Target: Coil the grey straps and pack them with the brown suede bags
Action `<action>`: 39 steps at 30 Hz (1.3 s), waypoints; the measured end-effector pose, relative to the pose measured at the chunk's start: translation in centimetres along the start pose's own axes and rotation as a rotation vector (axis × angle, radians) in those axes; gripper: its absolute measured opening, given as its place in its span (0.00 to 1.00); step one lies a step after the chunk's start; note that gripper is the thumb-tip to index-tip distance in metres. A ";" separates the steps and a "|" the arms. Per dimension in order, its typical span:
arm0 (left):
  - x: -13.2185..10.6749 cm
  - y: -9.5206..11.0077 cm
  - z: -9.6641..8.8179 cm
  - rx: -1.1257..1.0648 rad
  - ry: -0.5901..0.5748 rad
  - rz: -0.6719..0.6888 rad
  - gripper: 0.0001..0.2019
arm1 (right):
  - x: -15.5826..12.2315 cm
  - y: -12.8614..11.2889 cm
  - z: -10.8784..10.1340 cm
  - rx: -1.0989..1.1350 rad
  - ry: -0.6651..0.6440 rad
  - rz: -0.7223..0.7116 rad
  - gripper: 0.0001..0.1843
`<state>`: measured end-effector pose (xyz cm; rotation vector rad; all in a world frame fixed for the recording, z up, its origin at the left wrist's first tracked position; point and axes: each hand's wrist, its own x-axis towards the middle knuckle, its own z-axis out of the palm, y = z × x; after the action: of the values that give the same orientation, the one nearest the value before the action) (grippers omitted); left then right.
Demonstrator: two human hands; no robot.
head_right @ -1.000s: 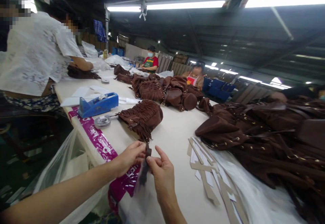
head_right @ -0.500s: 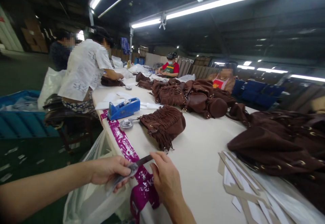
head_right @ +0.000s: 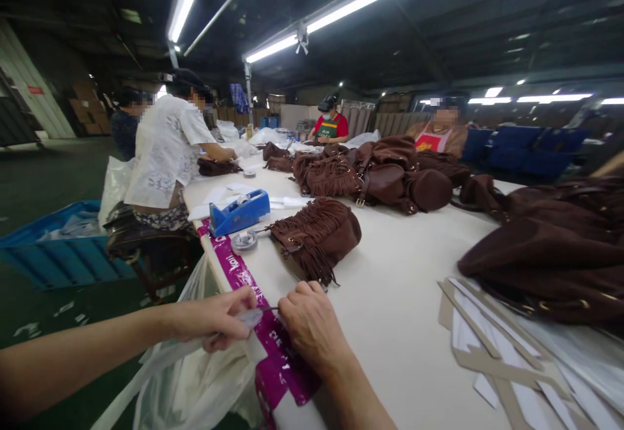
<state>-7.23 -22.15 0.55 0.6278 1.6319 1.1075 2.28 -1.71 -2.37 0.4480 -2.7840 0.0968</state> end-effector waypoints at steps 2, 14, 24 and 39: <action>-0.1 0.7 0.6 0.157 0.074 0.033 0.16 | -0.1 0.2 -0.2 0.042 0.001 -0.014 0.11; 0.6 2.5 0.5 0.153 -0.135 -0.083 0.15 | -0.5 0.8 0.0 0.127 -0.055 -0.032 0.12; 3.6 2.6 2.6 0.157 -0.020 -0.001 0.11 | -0.9 0.5 -0.1 0.225 -0.056 -0.034 0.08; 5.8 1.9 2.7 0.061 0.136 0.057 0.23 | -1.8 3.3 2.0 0.363 0.176 0.136 0.10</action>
<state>-6.89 -15.55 -0.54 0.6546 1.7796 1.1671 2.26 1.76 -4.94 0.3152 -2.6202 0.6484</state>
